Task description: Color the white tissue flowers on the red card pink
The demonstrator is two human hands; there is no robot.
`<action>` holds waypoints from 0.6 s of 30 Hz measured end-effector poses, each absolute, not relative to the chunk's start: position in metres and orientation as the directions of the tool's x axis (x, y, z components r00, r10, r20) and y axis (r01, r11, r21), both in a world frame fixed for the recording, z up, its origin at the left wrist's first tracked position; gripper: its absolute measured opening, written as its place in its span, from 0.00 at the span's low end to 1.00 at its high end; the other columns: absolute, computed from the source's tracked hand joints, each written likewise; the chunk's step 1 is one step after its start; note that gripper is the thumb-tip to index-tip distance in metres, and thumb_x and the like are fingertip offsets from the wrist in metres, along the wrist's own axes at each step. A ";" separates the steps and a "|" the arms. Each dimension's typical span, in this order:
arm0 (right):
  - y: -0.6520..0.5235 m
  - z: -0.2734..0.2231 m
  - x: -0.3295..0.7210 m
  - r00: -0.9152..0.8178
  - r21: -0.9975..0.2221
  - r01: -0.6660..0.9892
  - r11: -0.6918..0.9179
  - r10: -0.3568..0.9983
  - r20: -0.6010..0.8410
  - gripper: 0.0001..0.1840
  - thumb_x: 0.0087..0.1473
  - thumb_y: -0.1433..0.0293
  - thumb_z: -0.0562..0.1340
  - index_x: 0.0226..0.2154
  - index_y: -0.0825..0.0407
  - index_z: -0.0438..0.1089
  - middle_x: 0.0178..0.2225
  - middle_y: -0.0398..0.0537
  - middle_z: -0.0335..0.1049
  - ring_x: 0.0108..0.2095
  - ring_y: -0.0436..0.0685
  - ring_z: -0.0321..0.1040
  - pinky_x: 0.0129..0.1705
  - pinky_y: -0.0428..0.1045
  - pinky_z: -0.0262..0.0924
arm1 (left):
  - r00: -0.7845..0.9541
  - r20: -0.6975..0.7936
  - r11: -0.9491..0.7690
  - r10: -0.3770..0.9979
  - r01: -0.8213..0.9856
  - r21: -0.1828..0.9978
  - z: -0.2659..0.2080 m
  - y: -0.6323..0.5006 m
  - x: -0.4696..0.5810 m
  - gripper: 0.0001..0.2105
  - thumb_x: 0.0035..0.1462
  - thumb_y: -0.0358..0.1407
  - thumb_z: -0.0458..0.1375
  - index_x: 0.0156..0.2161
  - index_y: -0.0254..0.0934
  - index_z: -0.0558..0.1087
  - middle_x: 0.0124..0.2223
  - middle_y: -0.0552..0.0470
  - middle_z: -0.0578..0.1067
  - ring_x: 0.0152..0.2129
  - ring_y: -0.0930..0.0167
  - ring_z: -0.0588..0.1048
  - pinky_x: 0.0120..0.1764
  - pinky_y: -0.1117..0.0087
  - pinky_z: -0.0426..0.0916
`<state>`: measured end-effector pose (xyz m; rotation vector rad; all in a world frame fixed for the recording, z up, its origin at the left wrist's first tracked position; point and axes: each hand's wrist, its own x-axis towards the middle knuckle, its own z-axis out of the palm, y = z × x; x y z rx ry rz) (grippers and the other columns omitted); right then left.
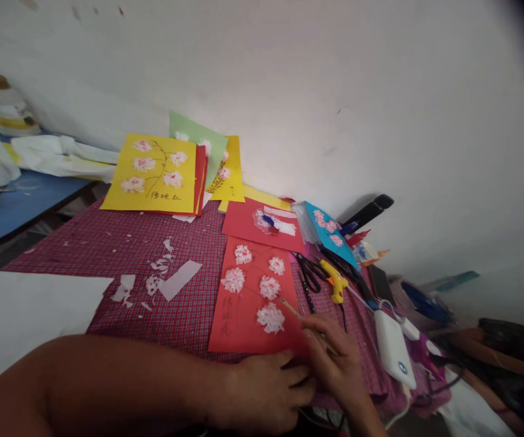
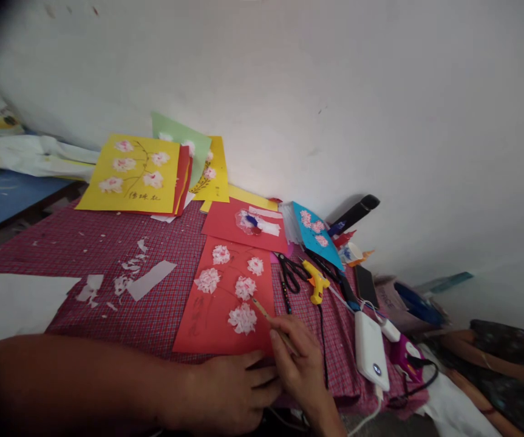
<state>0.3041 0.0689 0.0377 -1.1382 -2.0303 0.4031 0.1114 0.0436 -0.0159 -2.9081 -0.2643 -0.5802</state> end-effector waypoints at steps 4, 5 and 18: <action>0.056 0.041 0.310 -0.306 -0.649 0.556 0.519 0.854 0.421 0.09 0.63 0.72 0.63 0.41 0.46 0.79 0.37 0.47 0.81 0.36 0.57 0.79 0.39 0.48 0.73 | 0.904 0.407 -0.975 0.134 0.194 -0.109 -0.015 0.044 0.111 0.07 0.53 0.43 0.69 0.37 0.50 0.85 0.60 0.48 0.76 0.58 0.58 0.72 0.59 0.54 0.66; 0.052 0.041 0.312 -0.302 -0.659 0.553 0.509 0.860 0.411 0.09 0.63 0.72 0.63 0.41 0.46 0.80 0.37 0.47 0.81 0.36 0.57 0.79 0.39 0.48 0.74 | 0.906 0.402 -0.976 0.132 0.189 -0.105 -0.015 0.044 0.111 0.07 0.54 0.42 0.68 0.38 0.49 0.85 0.61 0.48 0.75 0.59 0.57 0.71 0.60 0.54 0.65; 0.032 0.030 0.319 -0.317 -0.649 0.584 0.487 0.873 0.370 0.08 0.65 0.68 0.63 0.42 0.46 0.80 0.38 0.50 0.81 0.39 0.60 0.80 0.40 0.51 0.76 | 0.918 0.379 -0.981 0.113 0.164 -0.105 -0.012 0.046 0.111 0.08 0.55 0.40 0.67 0.40 0.49 0.85 0.63 0.53 0.74 0.63 0.56 0.68 0.65 0.52 0.62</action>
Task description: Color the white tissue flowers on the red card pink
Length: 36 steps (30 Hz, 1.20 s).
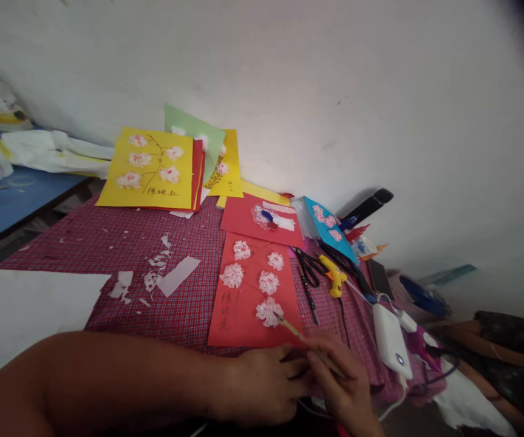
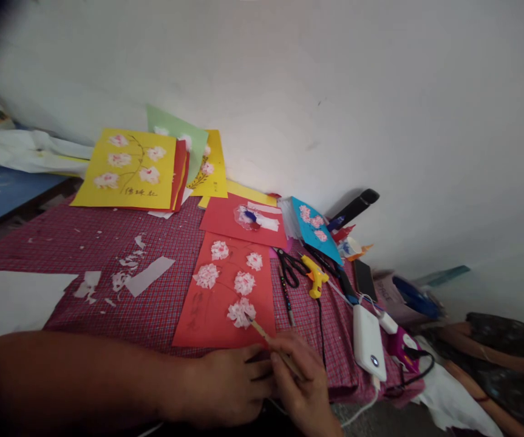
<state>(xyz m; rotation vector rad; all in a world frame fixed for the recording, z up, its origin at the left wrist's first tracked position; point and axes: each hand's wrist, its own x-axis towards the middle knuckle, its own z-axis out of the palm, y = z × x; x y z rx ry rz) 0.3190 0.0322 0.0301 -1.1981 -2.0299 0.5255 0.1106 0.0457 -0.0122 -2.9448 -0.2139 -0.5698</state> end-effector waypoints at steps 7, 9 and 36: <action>0.029 0.032 0.314 -0.371 -0.662 0.544 0.516 0.855 0.362 0.09 0.65 0.69 0.62 0.43 0.44 0.79 0.39 0.50 0.82 0.39 0.60 0.81 0.41 0.51 0.76 | 0.905 0.413 -0.983 0.101 0.155 -0.100 -0.018 0.046 0.113 0.07 0.54 0.39 0.68 0.39 0.47 0.85 0.55 0.52 0.78 0.59 0.58 0.70 0.65 0.50 0.62; 0.029 0.031 0.314 -0.373 -0.670 0.544 0.505 0.861 0.345 0.10 0.65 0.69 0.62 0.44 0.45 0.79 0.39 0.50 0.82 0.39 0.60 0.81 0.41 0.52 0.76 | 0.900 0.425 -0.982 0.099 0.157 -0.103 -0.018 0.046 0.113 0.07 0.53 0.38 0.69 0.39 0.47 0.84 0.54 0.52 0.79 0.58 0.58 0.70 0.65 0.50 0.63; 0.026 0.036 0.328 -0.431 -0.642 0.528 0.555 0.827 0.360 0.13 0.62 0.74 0.63 0.45 0.43 0.78 0.38 0.48 0.81 0.39 0.59 0.80 0.39 0.50 0.76 | 0.897 0.428 -0.981 0.106 0.164 -0.101 -0.014 0.046 0.109 0.07 0.57 0.39 0.66 0.40 0.47 0.85 0.63 0.49 0.73 0.61 0.56 0.68 0.63 0.51 0.62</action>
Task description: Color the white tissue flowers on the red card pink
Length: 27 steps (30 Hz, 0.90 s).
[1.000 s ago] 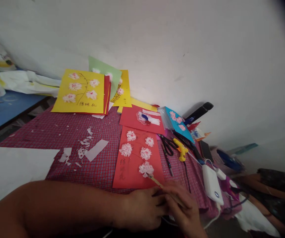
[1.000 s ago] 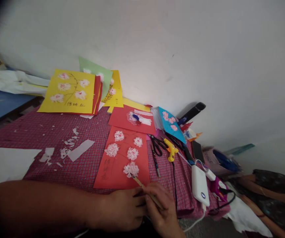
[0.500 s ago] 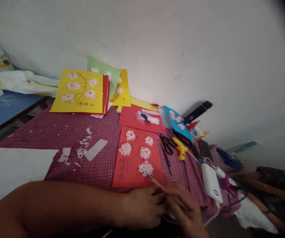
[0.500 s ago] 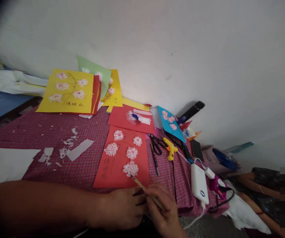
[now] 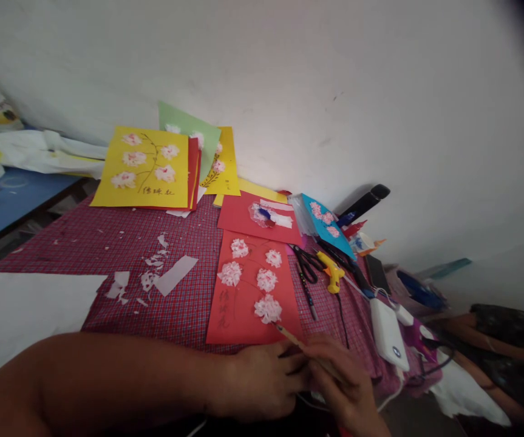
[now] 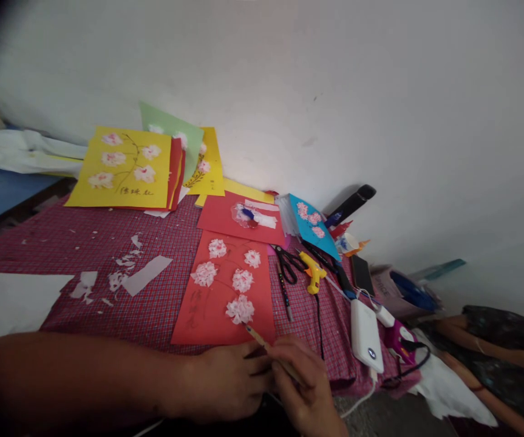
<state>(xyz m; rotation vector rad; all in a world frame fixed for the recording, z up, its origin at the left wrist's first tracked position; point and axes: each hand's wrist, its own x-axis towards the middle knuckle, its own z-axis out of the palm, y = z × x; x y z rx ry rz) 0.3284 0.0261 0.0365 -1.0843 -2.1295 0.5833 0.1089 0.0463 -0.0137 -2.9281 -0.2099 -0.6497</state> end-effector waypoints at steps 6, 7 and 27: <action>0.026 0.038 0.331 -0.388 -0.633 0.559 0.535 0.844 0.370 0.11 0.62 0.72 0.63 0.44 0.43 0.79 0.39 0.48 0.81 0.38 0.59 0.80 0.39 0.49 0.76 | 0.915 0.389 -0.985 0.107 0.150 -0.083 -0.008 0.047 0.106 0.07 0.58 0.39 0.66 0.41 0.47 0.85 0.64 0.50 0.72 0.63 0.56 0.67 0.62 0.53 0.63; 0.026 0.037 0.331 -0.380 -0.635 0.561 0.531 0.847 0.371 0.10 0.63 0.72 0.64 0.43 0.44 0.79 0.39 0.48 0.81 0.38 0.59 0.81 0.39 0.49 0.76 | 0.916 0.389 -0.986 0.103 0.146 -0.083 -0.008 0.048 0.106 0.07 0.58 0.38 0.65 0.41 0.46 0.85 0.63 0.49 0.73 0.62 0.56 0.68 0.62 0.52 0.64; 0.027 0.025 0.318 -0.445 -0.698 0.513 0.500 0.850 0.282 0.10 0.65 0.72 0.60 0.44 0.46 0.77 0.38 0.49 0.79 0.38 0.58 0.78 0.40 0.50 0.74 | 0.895 0.435 -0.985 0.101 0.150 -0.081 -0.025 0.045 0.115 0.03 0.56 0.37 0.67 0.36 0.45 0.83 0.50 0.50 0.79 0.51 0.61 0.73 0.57 0.54 0.67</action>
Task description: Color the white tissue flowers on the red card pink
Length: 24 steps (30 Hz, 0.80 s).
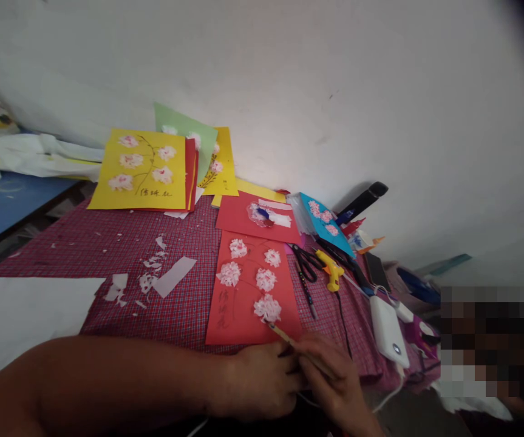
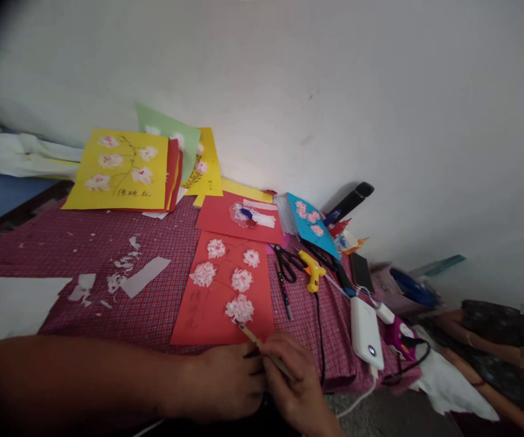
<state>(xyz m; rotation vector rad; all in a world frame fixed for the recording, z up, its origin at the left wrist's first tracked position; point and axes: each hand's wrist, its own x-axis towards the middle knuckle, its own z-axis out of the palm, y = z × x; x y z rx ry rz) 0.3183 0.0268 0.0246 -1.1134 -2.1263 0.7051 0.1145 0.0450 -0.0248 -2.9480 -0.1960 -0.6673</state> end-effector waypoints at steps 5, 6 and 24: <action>0.027 0.025 0.321 -0.445 -0.704 0.498 0.506 0.846 0.293 0.11 0.65 0.74 0.61 0.44 0.45 0.77 0.38 0.48 0.79 0.38 0.58 0.78 0.40 0.50 0.74 | 0.886 0.452 -0.985 0.105 0.156 -0.076 -0.024 0.045 0.113 0.03 0.56 0.37 0.67 0.36 0.45 0.83 0.51 0.50 0.79 0.52 0.61 0.73 0.55 0.55 0.68; 0.026 0.026 0.321 -0.439 -0.703 0.495 0.510 0.846 0.304 0.11 0.64 0.74 0.61 0.44 0.45 0.77 0.38 0.48 0.79 0.38 0.58 0.78 0.41 0.50 0.74 | 0.884 0.456 -0.985 0.106 0.157 -0.075 -0.023 0.045 0.112 0.03 0.56 0.37 0.67 0.37 0.45 0.83 0.52 0.50 0.78 0.53 0.60 0.72 0.55 0.55 0.68; 0.023 0.031 0.326 -0.352 -0.735 0.504 0.455 0.885 0.306 0.10 0.64 0.71 0.63 0.44 0.44 0.79 0.39 0.49 0.81 0.40 0.59 0.79 0.41 0.49 0.74 | 0.897 0.423 -0.979 0.130 0.184 -0.089 -0.017 0.045 0.110 0.07 0.59 0.39 0.65 0.41 0.48 0.85 0.60 0.50 0.75 0.62 0.57 0.68 0.62 0.53 0.64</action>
